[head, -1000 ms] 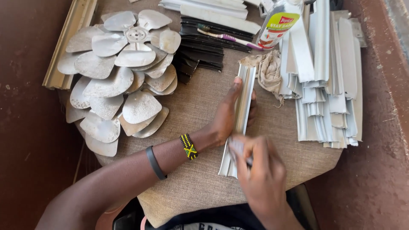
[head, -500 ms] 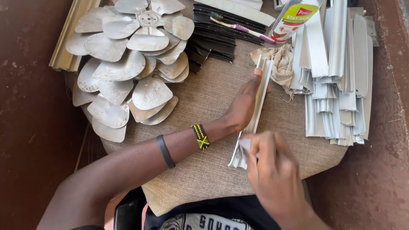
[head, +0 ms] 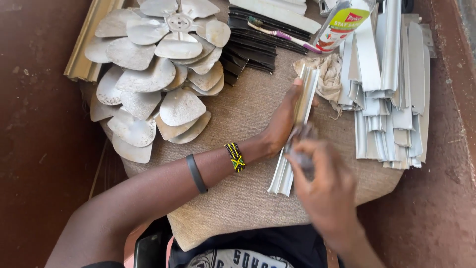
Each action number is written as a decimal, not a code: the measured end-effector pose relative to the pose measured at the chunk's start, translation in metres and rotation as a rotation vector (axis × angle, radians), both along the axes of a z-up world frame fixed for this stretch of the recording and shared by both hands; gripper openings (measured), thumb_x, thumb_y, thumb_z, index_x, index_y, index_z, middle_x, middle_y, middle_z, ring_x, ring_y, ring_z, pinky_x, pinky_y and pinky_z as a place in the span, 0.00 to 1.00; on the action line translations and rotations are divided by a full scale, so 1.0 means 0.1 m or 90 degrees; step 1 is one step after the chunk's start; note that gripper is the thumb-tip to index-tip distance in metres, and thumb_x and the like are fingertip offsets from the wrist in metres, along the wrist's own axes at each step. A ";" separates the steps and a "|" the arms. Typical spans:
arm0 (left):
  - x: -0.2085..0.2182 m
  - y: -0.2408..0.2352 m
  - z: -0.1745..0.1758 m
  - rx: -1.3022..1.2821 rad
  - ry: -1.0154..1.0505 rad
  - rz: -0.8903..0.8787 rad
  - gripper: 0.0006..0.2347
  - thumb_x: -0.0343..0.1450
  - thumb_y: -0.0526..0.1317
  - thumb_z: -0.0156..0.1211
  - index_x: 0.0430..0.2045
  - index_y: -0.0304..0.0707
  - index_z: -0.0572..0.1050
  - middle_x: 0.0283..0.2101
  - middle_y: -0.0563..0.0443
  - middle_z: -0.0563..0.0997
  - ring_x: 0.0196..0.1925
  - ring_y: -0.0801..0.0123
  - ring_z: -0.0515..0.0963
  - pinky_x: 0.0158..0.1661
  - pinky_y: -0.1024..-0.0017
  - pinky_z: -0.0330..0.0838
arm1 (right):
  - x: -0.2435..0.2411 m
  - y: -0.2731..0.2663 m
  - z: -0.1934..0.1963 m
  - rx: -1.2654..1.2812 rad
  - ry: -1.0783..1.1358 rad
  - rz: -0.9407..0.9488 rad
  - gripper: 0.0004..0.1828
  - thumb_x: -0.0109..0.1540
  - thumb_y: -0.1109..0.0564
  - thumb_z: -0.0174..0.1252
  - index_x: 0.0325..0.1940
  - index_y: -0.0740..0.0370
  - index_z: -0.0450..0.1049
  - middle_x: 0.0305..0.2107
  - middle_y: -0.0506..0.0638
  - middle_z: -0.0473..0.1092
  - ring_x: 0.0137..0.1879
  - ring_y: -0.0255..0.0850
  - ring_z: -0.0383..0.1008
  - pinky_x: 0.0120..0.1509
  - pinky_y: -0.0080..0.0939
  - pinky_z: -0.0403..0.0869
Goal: The person is cleaning and wiping down white metal profiles using a cloth and a bottle of cleaning solution.
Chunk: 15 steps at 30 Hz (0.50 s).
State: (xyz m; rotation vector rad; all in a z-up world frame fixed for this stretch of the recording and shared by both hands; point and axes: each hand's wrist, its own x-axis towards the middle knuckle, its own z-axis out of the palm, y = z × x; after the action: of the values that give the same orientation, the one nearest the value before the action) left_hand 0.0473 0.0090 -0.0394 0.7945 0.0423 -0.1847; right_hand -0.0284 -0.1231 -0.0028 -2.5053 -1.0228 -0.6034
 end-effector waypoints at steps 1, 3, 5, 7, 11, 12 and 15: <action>0.02 0.00 -0.03 0.003 -0.004 0.003 0.27 0.74 0.66 0.33 0.29 0.41 0.69 0.09 0.57 0.61 0.08 0.73 0.60 0.12 0.74 0.56 | -0.13 0.02 0.04 0.003 -0.004 0.003 0.18 0.60 0.60 0.73 0.46 0.65 0.71 0.37 0.55 0.74 0.32 0.39 0.75 0.27 0.30 0.75; 0.08 0.03 -0.09 0.090 -0.025 0.063 0.27 0.73 0.66 0.36 0.27 0.44 0.76 0.20 0.59 0.66 0.19 0.76 0.64 0.21 0.76 0.62 | -0.38 0.06 0.13 0.097 0.072 0.055 0.08 0.61 0.61 0.66 0.39 0.61 0.72 0.34 0.51 0.74 0.39 0.44 0.78 0.46 0.40 0.75; 0.00 0.07 0.05 0.152 -0.059 0.055 0.28 0.74 0.64 0.31 0.31 0.42 0.75 0.23 0.56 0.68 0.22 0.72 0.66 0.26 0.71 0.65 | -0.33 -0.03 0.18 0.075 0.100 0.047 0.10 0.59 0.62 0.67 0.41 0.61 0.73 0.36 0.49 0.76 0.37 0.39 0.80 0.40 0.34 0.78; -0.06 0.09 0.07 0.216 -0.085 0.051 0.29 0.75 0.63 0.27 0.35 0.40 0.74 0.25 0.52 0.71 0.26 0.68 0.68 0.32 0.66 0.68 | -0.18 -0.04 0.19 0.054 0.138 0.045 0.13 0.56 0.63 0.67 0.43 0.62 0.73 0.38 0.48 0.79 0.35 0.34 0.82 0.34 0.29 0.81; -0.08 0.03 0.05 0.060 -0.089 0.005 0.25 0.76 0.62 0.31 0.39 0.41 0.71 0.22 0.55 0.73 0.17 0.74 0.69 0.16 0.76 0.58 | 0.26 0.01 0.31 0.060 0.146 -0.054 0.21 0.59 0.59 0.72 0.49 0.65 0.69 0.35 0.56 0.80 0.26 0.38 0.81 0.19 0.33 0.78; -0.10 0.04 0.08 0.061 -0.050 -0.015 0.27 0.74 0.65 0.30 0.42 0.41 0.70 0.22 0.53 0.76 0.13 0.73 0.71 0.09 0.78 0.52 | 0.34 0.05 0.37 0.056 0.128 -0.070 0.21 0.60 0.59 0.72 0.49 0.66 0.69 0.35 0.57 0.80 0.28 0.42 0.82 0.20 0.36 0.80; 0.01 -0.06 -0.06 0.081 -0.029 0.069 0.37 0.71 0.64 0.35 0.61 0.25 0.61 0.69 0.33 0.65 0.77 0.51 0.57 0.76 0.52 0.38 | 0.72 0.10 0.34 0.088 -0.014 -0.065 0.20 0.63 0.59 0.77 0.48 0.66 0.71 0.32 0.52 0.77 0.25 0.38 0.76 0.23 0.35 0.74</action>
State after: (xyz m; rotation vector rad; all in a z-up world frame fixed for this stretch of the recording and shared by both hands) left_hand 0.0484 0.0035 -0.0453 0.9200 0.0548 -0.0620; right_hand 0.0433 -0.1134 0.0310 -2.4459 -0.8345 -0.7088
